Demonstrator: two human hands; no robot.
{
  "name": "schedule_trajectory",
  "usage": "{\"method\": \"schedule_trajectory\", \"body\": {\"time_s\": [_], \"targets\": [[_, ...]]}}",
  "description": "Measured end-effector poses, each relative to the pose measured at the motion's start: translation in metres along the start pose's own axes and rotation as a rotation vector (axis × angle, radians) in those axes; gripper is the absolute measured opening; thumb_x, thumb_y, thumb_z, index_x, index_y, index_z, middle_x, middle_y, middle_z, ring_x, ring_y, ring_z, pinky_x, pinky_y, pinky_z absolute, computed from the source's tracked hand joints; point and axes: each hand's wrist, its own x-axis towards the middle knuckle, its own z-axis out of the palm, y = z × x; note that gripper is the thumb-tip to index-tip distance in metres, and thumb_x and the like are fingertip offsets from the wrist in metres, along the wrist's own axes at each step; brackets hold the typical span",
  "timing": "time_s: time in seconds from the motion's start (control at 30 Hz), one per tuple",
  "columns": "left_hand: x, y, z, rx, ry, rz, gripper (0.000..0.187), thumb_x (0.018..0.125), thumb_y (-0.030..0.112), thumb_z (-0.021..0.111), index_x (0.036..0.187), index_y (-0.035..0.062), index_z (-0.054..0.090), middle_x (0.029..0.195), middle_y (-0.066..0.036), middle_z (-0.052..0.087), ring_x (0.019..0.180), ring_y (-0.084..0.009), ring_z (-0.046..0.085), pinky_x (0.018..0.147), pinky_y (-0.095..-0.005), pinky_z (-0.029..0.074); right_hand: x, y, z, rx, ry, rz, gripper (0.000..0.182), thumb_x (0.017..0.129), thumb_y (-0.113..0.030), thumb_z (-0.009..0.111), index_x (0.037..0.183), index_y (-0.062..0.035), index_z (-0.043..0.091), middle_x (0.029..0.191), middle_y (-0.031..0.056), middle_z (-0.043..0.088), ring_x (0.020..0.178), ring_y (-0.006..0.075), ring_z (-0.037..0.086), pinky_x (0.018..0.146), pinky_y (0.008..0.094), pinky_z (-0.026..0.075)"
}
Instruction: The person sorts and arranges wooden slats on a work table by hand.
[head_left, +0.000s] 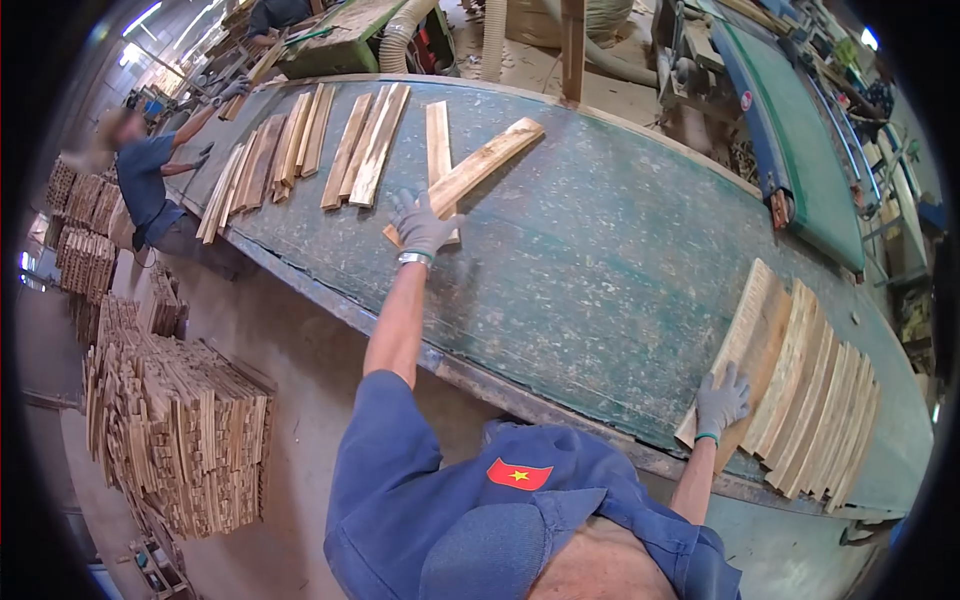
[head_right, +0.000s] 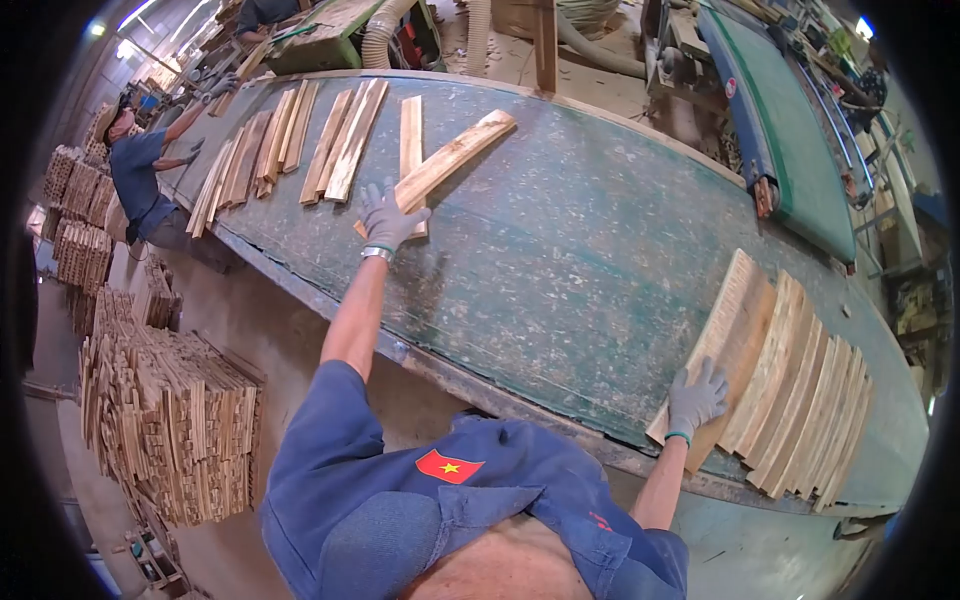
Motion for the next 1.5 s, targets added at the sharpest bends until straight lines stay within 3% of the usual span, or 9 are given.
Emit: {"method": "schedule_trajectory", "body": {"time_s": [0.2, 0.27, 0.47, 0.63, 0.87, 0.97, 1.1, 1.37, 1.5], "targets": [[0.015, -0.002, -0.014, -0.100, -0.490, -0.065, 0.091, 0.068, 0.071, 0.069, 0.128, 0.0036, 0.059, 0.117, -0.021, 0.064, 0.109, -0.0390, 0.062, 0.095, -0.0505, 0.043, 0.005, -0.105, -0.013, 0.264, 0.093, -0.390, 0.047, 0.082, -0.036, 0.069, 0.124, -0.0146, 0.062, 0.143, 0.0174, 0.050, 0.134, 0.0387, 0.042, 0.108, 0.0518, 0.034], [-0.022, 0.035, -0.015, -0.124, -0.365, 0.037, 0.084, 0.069, 0.073, 0.068, 0.114, 0.0021, 0.066, 0.099, -0.019, 0.069, 0.096, -0.0395, 0.067, 0.091, -0.0510, 0.046, -0.003, -0.144, -0.019, 0.423, 0.055, -0.462, 0.048, 0.081, -0.033, 0.071, 0.124, -0.0134, 0.062, 0.140, 0.0182, 0.051, 0.132, 0.0393, 0.044, 0.107, 0.0510, 0.035], [-0.011, 0.045, 0.009, -0.200, 0.076, 0.103, 0.090, 0.074, 0.066, 0.070, 0.136, 0.0025, 0.053, 0.133, -0.026, 0.052, 0.124, -0.0404, 0.049, 0.107, -0.0520, 0.033, -0.029, -0.218, -0.020, 0.582, -0.041, -0.599, 0.060, 0.078, -0.033, 0.073, 0.132, -0.0121, 0.056, 0.140, 0.0220, 0.049, 0.131, 0.0409, 0.045, 0.106, 0.0510, 0.037], [0.066, 0.010, 0.068, -0.164, -0.082, -0.005, 0.088, 0.081, 0.053, 0.069, 0.147, 0.0047, 0.039, 0.147, -0.029, 0.037, 0.139, -0.0485, 0.029, 0.116, -0.0551, 0.022, -0.045, -0.293, -0.049, 0.488, -0.090, -0.793, 0.077, 0.075, -0.043, 0.077, 0.141, -0.0151, 0.048, 0.144, 0.0237, 0.043, 0.130, 0.0422, 0.043, 0.104, 0.0511, 0.038], [-0.014, 0.031, 0.076, -0.362, 0.032, 0.051, 0.073, 0.086, 0.039, 0.065, 0.145, 0.0024, 0.041, 0.145, -0.032, 0.036, 0.136, -0.0488, 0.034, 0.115, -0.0542, 0.025, -0.031, -0.336, -0.035, 0.654, -0.418, -0.626, 0.083, 0.076, -0.032, 0.081, 0.146, -0.0129, 0.042, 0.139, 0.0179, 0.049, 0.122, 0.0344, 0.050, 0.097, 0.0427, 0.045], [-0.071, 0.056, 0.040, -0.407, -0.096, 0.044, 0.073, 0.086, 0.038, 0.065, 0.144, 0.0014, 0.041, 0.146, -0.032, 0.035, 0.137, -0.0479, 0.032, 0.115, -0.0542, 0.025, -0.038, -0.305, -0.068, 1.341, -1.072, -0.344, 0.074, 0.085, -0.022, 0.072, 0.150, -0.0087, 0.038, 0.138, 0.0125, 0.051, 0.119, 0.0215, 0.053, 0.093, 0.0349, 0.047], [-0.141, 0.080, 0.048, -0.324, -0.082, 0.165, 0.074, 0.086, 0.037, 0.065, 0.146, 0.0013, 0.039, 0.145, -0.031, 0.035, 0.136, -0.0460, 0.033, 0.115, -0.0550, 0.024, -0.071, -0.248, -0.055, 1.919, -1.075, 0.030, 0.069, 0.091, -0.014, 0.062, 0.153, -0.0033, 0.033, 0.132, 0.0084, 0.056, 0.109, 0.0129, 0.056, 0.088, 0.0268, 0.048], [-0.229, 0.155, 0.011, -0.393, -0.194, 0.392, 0.061, 0.085, 0.033, 0.060, 0.131, -0.0057, 0.049, 0.126, -0.031, 0.047, 0.118, -0.0462, 0.045, 0.103, -0.0540, 0.036, -0.124, -0.116, -0.027, 0.605, -0.126, -0.342, 0.052, 0.081, -0.025, 0.075, 0.131, -0.0139, 0.062, 0.137, 0.0191, 0.053, 0.122, 0.0359, 0.050, 0.097, 0.0432, 0.043], [-0.268, 0.191, 0.034, -0.554, -0.062, 0.625, 0.050, 0.091, 0.031, 0.056, 0.129, -0.0017, 0.053, 0.127, -0.026, 0.049, 0.118, -0.0437, 0.048, 0.104, -0.0524, 0.035, -0.135, -0.115, -0.039, 0.397, -0.132, -0.336, 0.054, 0.076, -0.038, 0.079, 0.125, -0.0181, 0.064, 0.144, 0.0191, 0.047, 0.129, 0.0420, 0.043, 0.104, 0.0496, 0.037]]}}
